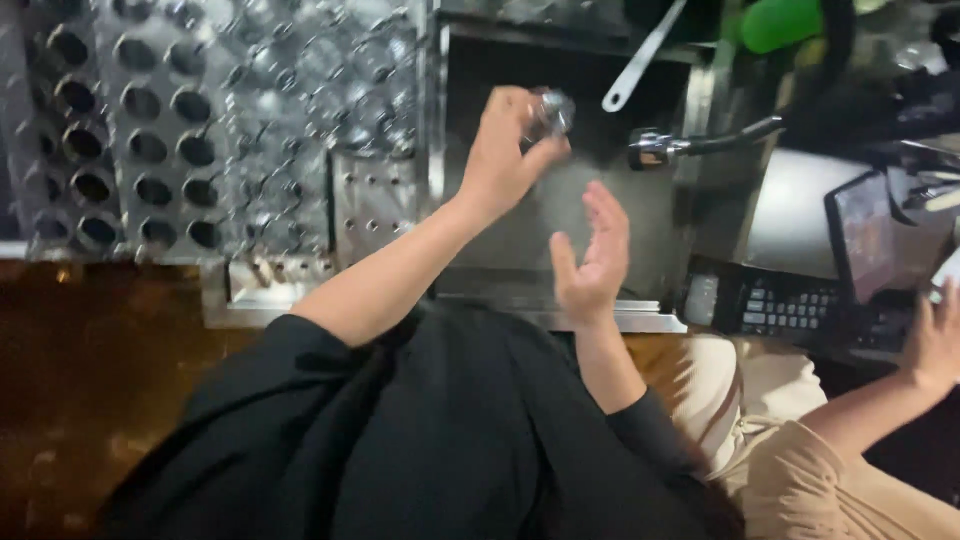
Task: Rinsing shot glasses using a pressurized glass rinser and organizing them on a drying rack in a bar sink.
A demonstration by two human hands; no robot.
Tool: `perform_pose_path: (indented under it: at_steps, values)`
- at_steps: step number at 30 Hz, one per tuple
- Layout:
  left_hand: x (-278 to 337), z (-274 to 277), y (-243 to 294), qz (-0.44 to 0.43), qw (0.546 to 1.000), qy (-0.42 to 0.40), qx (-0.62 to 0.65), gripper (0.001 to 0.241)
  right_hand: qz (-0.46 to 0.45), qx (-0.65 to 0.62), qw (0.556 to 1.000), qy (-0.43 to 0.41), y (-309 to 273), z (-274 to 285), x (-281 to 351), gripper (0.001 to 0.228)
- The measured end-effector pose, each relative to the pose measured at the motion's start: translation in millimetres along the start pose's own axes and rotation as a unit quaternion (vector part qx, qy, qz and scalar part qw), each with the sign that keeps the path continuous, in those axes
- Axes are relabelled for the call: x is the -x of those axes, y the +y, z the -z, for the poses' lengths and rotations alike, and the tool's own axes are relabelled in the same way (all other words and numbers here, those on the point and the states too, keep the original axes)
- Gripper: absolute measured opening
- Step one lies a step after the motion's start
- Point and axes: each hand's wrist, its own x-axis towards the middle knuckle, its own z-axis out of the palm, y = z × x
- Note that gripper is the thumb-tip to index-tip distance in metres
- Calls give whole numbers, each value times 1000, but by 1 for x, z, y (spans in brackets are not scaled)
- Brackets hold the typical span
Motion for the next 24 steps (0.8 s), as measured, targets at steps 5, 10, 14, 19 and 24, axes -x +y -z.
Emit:
perform_pose_path:
  at_steps: [5,10,14,19,24]
  values:
    - [81,49,-4,-53,996,-63,27,55,25,-35,997,-57,15,-8,-5,52]
    - [123,130,23,-74,992,-22,104,58,38,-34,990,-132,14,-27,0,48]
    - [114,219,39,-57,987,153,-9,47,6,-6,984,-181,-7,-41,-3,42]
    - [91,321,35,88,928,194,-304,62,-21,14,979,-201,-19,-49,-10,40]
    - [50,336,-18,2,820,111,-562,56,-50,31,971,-231,-7,-52,-20,40]
